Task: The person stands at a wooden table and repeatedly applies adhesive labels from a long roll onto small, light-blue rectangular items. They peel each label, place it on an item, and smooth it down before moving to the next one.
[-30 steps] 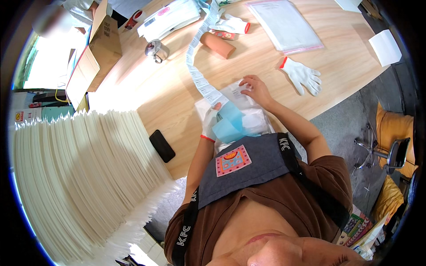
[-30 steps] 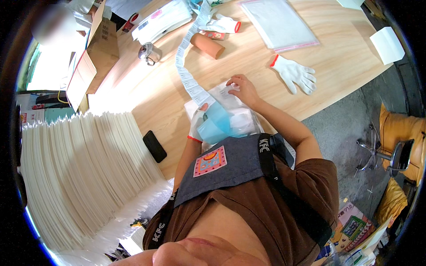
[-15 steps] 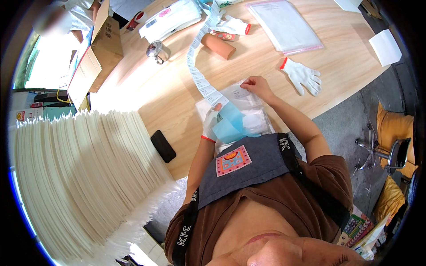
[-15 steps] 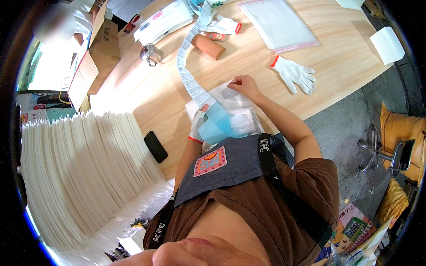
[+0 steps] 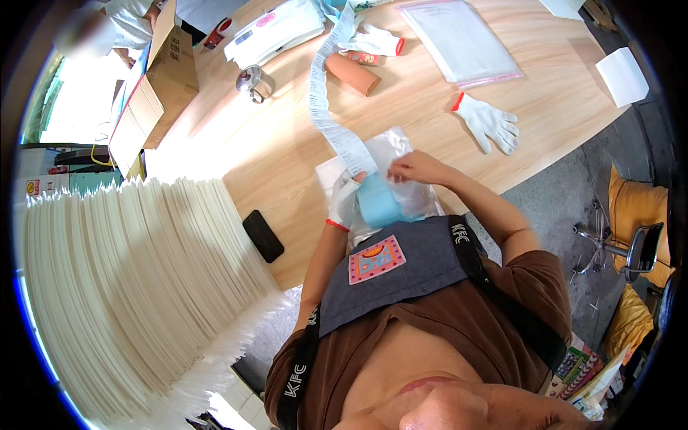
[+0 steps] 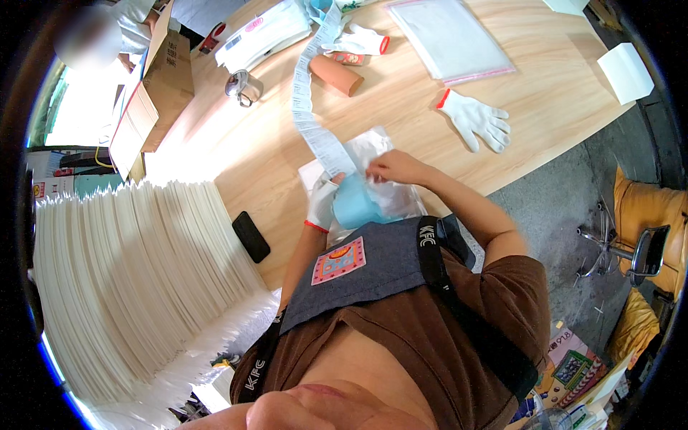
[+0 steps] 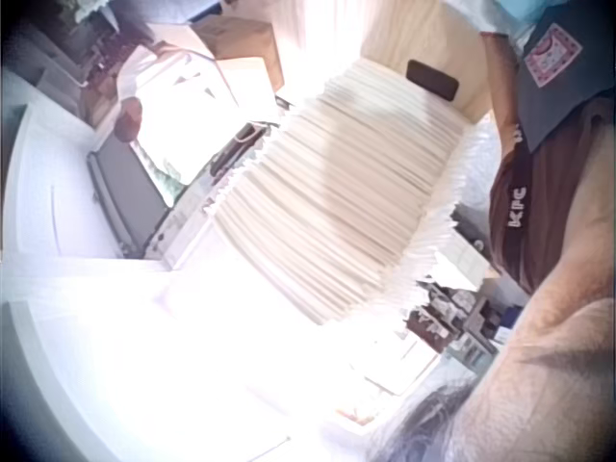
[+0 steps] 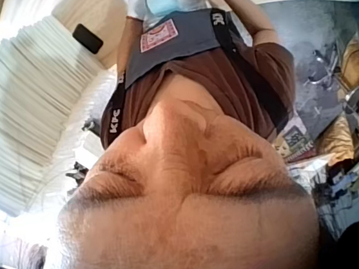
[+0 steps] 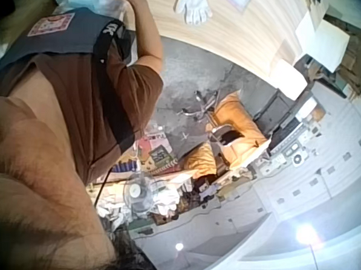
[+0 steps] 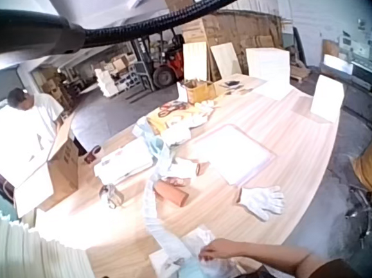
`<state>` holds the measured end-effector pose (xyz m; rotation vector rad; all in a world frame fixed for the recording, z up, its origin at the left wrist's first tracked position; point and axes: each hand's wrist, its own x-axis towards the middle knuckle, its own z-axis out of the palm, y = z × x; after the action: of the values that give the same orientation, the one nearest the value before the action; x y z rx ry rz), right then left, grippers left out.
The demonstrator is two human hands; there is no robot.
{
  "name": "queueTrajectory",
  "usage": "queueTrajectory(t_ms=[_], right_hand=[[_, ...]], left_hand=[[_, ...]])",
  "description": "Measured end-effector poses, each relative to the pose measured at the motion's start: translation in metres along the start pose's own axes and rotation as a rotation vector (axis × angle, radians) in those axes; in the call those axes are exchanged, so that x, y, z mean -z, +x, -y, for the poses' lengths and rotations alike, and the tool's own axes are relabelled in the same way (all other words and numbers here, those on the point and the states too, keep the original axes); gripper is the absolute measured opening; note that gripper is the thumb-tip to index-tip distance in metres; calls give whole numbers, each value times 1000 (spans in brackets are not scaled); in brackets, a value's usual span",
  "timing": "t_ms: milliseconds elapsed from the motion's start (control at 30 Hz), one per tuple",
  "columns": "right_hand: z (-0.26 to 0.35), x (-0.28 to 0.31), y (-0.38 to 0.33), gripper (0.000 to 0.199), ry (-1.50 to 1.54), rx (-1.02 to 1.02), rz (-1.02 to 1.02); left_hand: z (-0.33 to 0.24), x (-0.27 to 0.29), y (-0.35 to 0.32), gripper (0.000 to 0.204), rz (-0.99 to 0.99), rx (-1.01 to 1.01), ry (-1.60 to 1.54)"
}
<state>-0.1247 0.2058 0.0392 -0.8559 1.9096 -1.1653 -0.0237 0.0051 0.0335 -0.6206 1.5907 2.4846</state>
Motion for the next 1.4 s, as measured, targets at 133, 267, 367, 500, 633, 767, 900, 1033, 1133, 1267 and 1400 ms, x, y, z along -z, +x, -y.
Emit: queueTrajectory(t_ms=[133, 267, 367, 500, 633, 767, 900, 1033, 1133, 1267, 1400], right_hand=[[13, -19, 23, 21, 143, 206, -439], [16, -33, 28, 22, 178, 135, -372], [18, -37, 26, 19, -61, 283, -440], [23, -41, 14, 16, -492, 532, -594], [18, -42, 14, 10, 65, 391, -479], [4, -3, 27, 11, 790, -102, -413], [-32, 24, 37, 17, 348, -207, -437], [-37, 22, 43, 15, 137, -202, -488], [-33, 18, 43, 16, 90, -168, -535], [-29, 12, 43, 14, -125, -135, -615], [-18, 6, 39, 10, -255, -165, -644]], left_hand=[[5, 2, 0, 30, 120, 33, -47], [28, 24, 16, 32, 115, 11, -121], [33, 33, 25, 31, 57, 151, -270], [18, 11, 13, 26, -10, 149, -267], [25, 21, 19, 27, -22, 203, -251], [19, 20, 14, 28, 21, 187, -283], [16, 15, 13, 27, 31, 175, -294], [15, 16, 12, 27, 14, 162, -276], [18, 17, 13, 28, 16, 157, -284], [20, 19, 15, 28, 9, 152, -275], [21, 19, 15, 28, 11, 146, -304]])
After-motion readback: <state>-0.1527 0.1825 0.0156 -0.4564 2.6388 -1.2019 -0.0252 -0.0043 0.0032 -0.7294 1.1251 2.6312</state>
